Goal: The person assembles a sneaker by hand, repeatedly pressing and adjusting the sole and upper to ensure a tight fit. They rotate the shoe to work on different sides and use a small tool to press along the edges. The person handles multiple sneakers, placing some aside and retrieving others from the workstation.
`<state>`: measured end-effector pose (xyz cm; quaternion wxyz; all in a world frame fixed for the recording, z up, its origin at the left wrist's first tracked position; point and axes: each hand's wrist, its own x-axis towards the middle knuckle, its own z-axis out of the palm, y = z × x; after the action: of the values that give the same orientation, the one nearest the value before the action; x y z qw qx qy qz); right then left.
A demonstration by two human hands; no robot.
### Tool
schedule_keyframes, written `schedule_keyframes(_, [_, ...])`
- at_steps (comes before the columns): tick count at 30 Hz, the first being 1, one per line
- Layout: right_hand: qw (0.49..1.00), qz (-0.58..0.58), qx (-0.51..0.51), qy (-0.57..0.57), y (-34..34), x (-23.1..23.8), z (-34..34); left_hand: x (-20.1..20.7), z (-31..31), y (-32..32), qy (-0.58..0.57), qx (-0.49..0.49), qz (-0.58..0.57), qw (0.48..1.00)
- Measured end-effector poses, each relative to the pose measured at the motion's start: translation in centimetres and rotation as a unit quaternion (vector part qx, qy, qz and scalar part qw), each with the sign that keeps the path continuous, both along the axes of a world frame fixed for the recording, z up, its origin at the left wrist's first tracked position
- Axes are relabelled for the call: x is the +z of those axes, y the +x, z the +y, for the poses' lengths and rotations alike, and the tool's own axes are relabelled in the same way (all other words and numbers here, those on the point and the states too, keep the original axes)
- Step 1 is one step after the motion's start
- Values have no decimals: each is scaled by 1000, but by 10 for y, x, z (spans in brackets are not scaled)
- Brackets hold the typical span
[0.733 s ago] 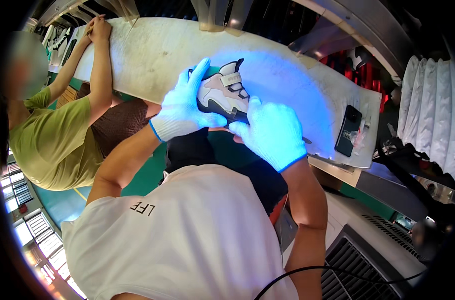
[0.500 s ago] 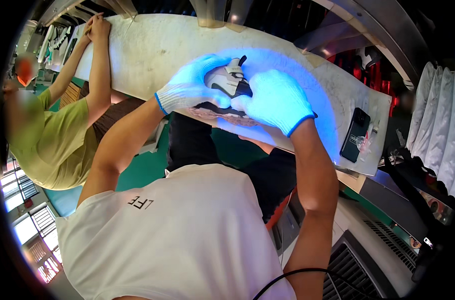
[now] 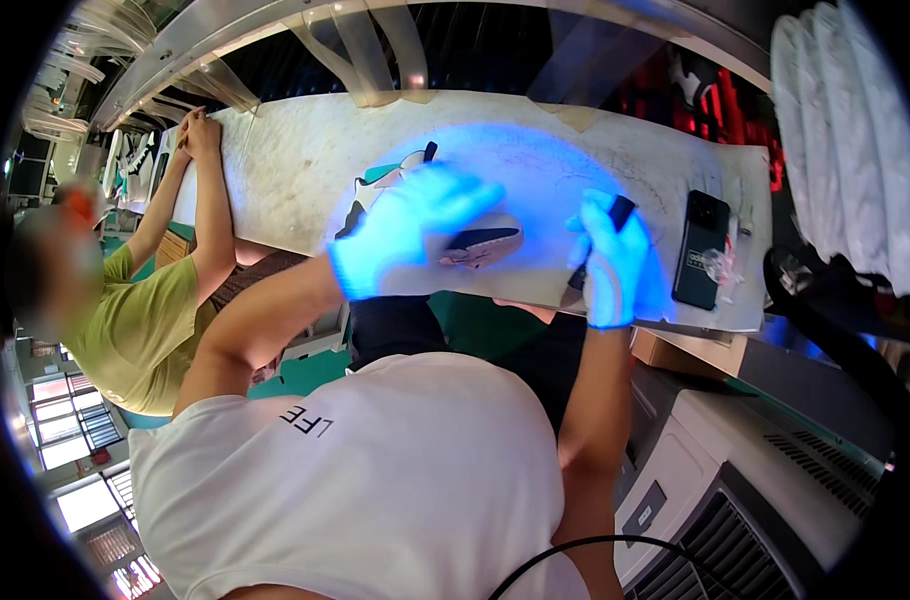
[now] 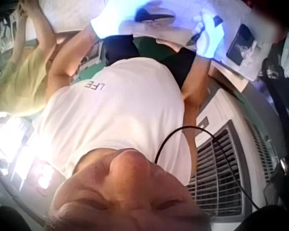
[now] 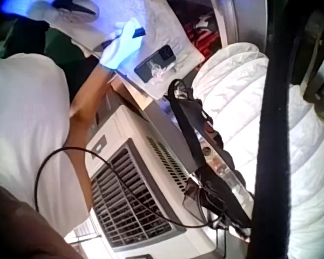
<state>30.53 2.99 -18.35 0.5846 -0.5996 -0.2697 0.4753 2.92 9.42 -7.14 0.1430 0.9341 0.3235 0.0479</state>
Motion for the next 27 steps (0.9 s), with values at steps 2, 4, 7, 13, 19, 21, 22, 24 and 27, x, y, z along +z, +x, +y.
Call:
schedule_keyframes(2, [998,-46,37,-31,-9,14,7,-19,5,25,-101,25,13,994])
schedule_keyframes(4, [996,-48,66,-41,-11,18,17,17,-2,28,-93,31,-98,990])
schedule_keyframes(7, [988,-48,135,-60,-4,32,17,63,-22,-5,-55,66,-254,963])
schedule_keyframes(13, [958,-100,270,3,0,84,28,-15,-21,-106,65,38,-143,987])
schedule_keyframes(19, [951,-171,254,-42,-35,76,34,-16,-44,-88,-27,110,-22,993])
schedule_keyframes(21, [952,-167,251,-52,-31,72,33,-11,-43,-79,-26,90,-8,996])
schedule_keyframes(22, [952,-165,252,-54,-33,74,32,-10,-43,-75,-21,90,-37,995])
schedule_keyframes(24, [953,-163,251,-54,-35,76,29,-12,-42,-62,-13,90,-94,991])
schedule_keyframes(27, [955,-155,248,-47,-36,77,25,-15,-40,-31,-50,104,-131,985])
